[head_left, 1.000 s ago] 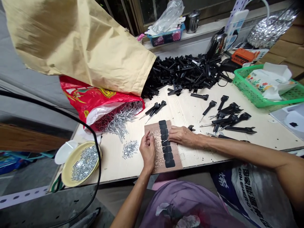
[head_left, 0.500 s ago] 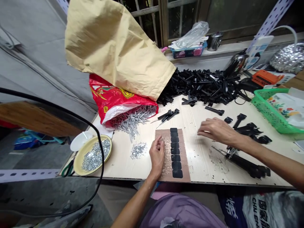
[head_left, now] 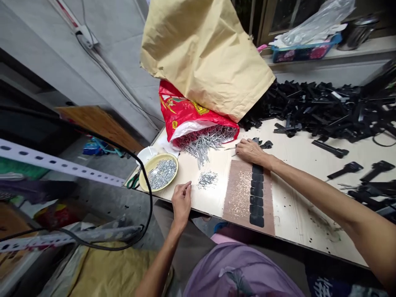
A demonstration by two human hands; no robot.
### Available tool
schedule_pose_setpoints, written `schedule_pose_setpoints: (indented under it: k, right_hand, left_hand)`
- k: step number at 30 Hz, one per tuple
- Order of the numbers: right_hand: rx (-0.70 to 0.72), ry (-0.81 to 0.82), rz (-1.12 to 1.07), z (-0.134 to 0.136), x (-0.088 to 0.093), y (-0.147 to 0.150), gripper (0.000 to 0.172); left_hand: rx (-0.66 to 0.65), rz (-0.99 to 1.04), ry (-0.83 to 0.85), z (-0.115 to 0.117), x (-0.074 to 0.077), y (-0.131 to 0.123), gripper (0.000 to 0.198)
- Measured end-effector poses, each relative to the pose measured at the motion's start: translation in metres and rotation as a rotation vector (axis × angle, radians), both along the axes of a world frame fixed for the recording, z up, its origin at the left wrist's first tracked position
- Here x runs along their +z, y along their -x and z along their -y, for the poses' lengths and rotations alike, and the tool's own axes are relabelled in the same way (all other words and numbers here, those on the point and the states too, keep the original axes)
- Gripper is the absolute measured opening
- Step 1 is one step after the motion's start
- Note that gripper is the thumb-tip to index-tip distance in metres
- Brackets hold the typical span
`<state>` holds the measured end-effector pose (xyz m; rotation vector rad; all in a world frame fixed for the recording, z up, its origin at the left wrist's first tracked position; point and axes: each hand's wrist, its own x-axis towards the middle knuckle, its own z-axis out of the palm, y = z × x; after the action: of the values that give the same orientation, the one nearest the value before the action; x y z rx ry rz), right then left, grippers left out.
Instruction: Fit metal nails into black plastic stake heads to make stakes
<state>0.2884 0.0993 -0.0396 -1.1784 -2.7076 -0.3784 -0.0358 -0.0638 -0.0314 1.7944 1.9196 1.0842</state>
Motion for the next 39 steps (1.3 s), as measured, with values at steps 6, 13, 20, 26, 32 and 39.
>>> schedule_pose_setpoints:
  k: [6,13,20,26,32,39]
  right_hand:
    - [0.006,-0.112,-0.319,0.011,0.020,-0.012,0.020]
    - [-0.102,-0.169,-0.832,0.047,0.064,-0.003,0.018]
    - [-0.068,0.130,-0.771,0.110,0.067,0.037,0.019]
    - [-0.001,0.337,-0.762,0.150,0.056,0.073,0.017]
    - [-0.068,0.299,-0.714,0.162,0.063,0.089,0.021]
    - [-0.188,0.177,-0.604,0.166,0.070,0.076,0.024]
  left_hand:
    - [-0.142,-0.129,0.027,-0.001,-0.011,0.007,0.026]
    - [-0.215,-0.298,0.071,-0.010,-0.009,0.001,0.024]
    - [-0.256,-0.484,0.092,-0.011,-0.007,0.000,0.024]
    - [-0.132,0.335,0.188,-0.016,0.009,-0.011,0.018]
    - [-0.172,1.349,0.511,-0.012,0.036,-0.056,0.034]
    - [-0.180,1.434,0.548,-0.014,0.044,-0.083,0.029]
